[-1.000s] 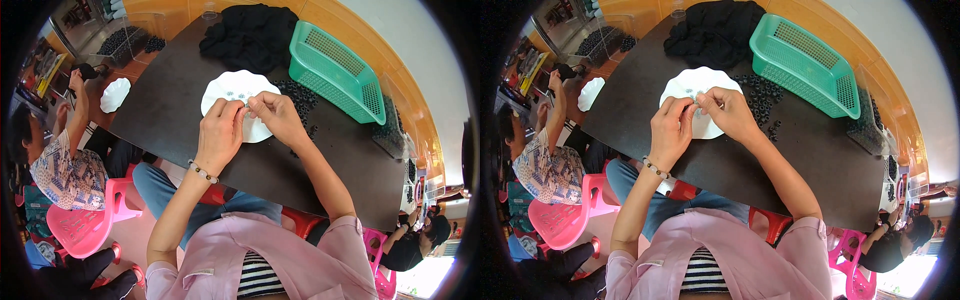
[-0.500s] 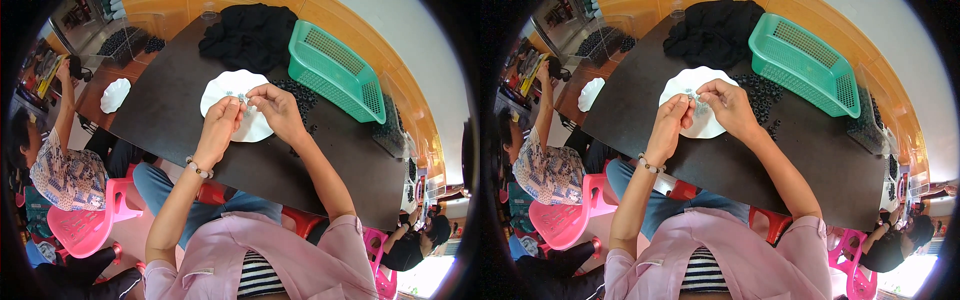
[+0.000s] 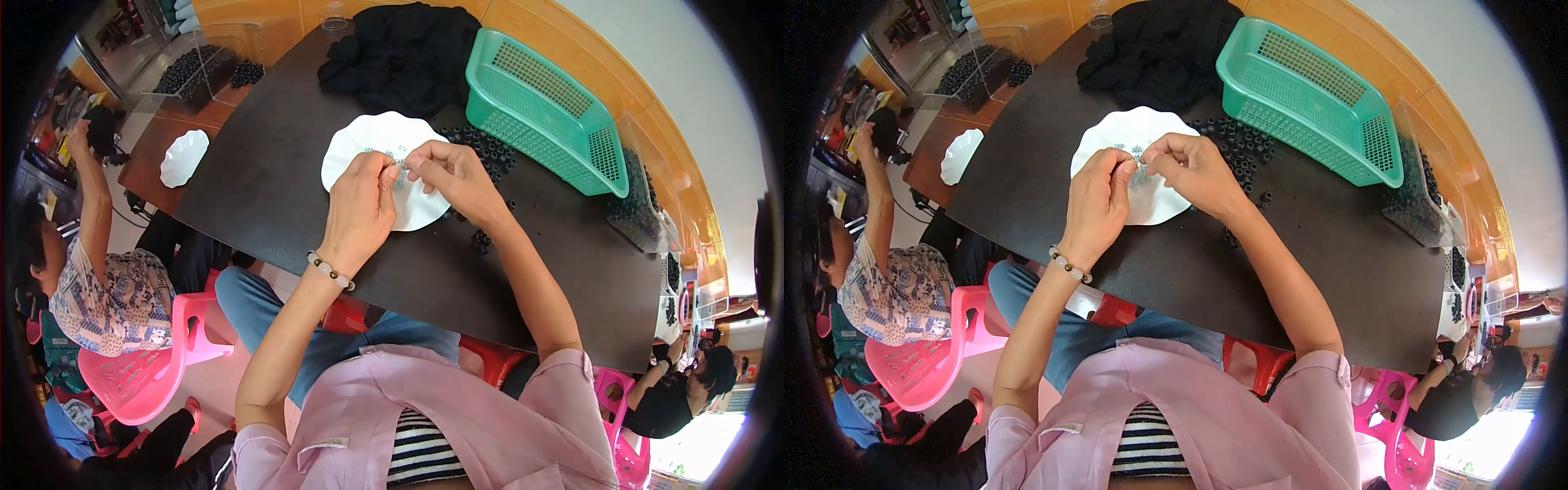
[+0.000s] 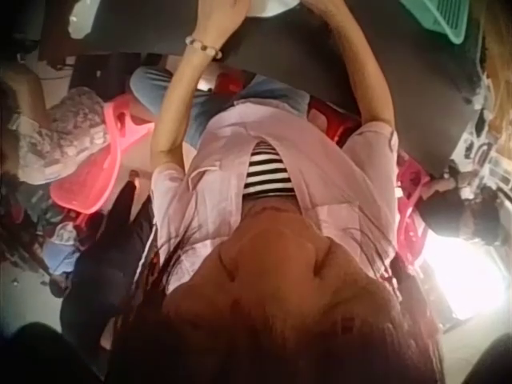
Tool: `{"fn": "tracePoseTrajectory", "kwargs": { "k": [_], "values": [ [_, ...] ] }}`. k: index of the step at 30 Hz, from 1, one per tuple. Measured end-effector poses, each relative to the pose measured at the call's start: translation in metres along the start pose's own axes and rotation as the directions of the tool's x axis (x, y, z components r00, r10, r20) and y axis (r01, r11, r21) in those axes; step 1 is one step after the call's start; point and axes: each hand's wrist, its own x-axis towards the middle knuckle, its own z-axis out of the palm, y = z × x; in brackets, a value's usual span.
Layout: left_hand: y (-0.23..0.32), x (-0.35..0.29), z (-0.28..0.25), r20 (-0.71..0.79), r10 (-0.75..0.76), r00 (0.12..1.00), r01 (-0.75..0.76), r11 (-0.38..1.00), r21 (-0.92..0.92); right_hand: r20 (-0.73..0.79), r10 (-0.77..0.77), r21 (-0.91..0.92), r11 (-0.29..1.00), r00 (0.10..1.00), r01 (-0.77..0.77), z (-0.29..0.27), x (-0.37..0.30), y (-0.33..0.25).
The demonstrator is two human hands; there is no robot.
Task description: Assembling small white plastic components into black plastic rings at a workspace.
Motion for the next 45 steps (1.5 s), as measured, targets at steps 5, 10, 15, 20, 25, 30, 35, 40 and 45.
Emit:
{"fn": "tracePoseTrajectory", "kwargs": {
  "k": [5,10,15,20,25,30,35,40,45],
  "values": [
    [-0.004,0.005,0.005,0.025,0.138,0.990,-0.140,0.979,0.150,0.039,0.019,0.011,1.000,0.999,-0.019,-0.006,0.005,0.005],
    [-0.005,0.010,0.007,0.039,0.169,0.985,-0.173,0.963,0.206,0.031,0.012,0.013,1.000,0.999,-0.012,-0.009,0.011,0.008],
    [-0.001,0.014,0.008,0.036,0.079,0.996,-0.082,0.994,0.069,0.024,-0.098,0.025,0.995,0.995,0.097,-0.010,0.013,0.004],
    [0.002,0.016,0.004,0.216,-0.282,0.935,0.339,0.891,-0.303,-0.028,-0.164,0.025,0.986,0.986,0.164,-0.009,0.014,0.000],
    [0.000,0.020,0.001,0.129,-0.187,0.974,0.213,0.950,-0.229,0.006,-0.140,0.013,0.990,0.990,0.140,-0.014,0.013,-0.003],
    [0.001,0.021,-0.001,0.094,-0.135,0.986,0.150,0.973,-0.175,0.002,-0.106,-0.003,0.994,0.994,0.106,-0.016,0.011,0.000],
    [0.004,0.020,-0.004,0.137,-0.224,0.965,0.251,0.942,-0.224,0.010,-0.121,-0.057,0.991,0.993,0.121,-0.018,0.008,0.000],
    [0.007,0.015,-0.007,0.063,-0.111,0.992,0.117,0.987,-0.110,0.019,-0.045,-0.086,0.995,0.999,0.047,-0.015,0.001,-0.006],
    [0.012,0.008,-0.008,-0.001,0.015,1.000,-0.015,0.998,-0.065,0.019,-0.043,-0.026,0.999,0.999,0.043,-0.012,-0.005,-0.012]
  ]
}}
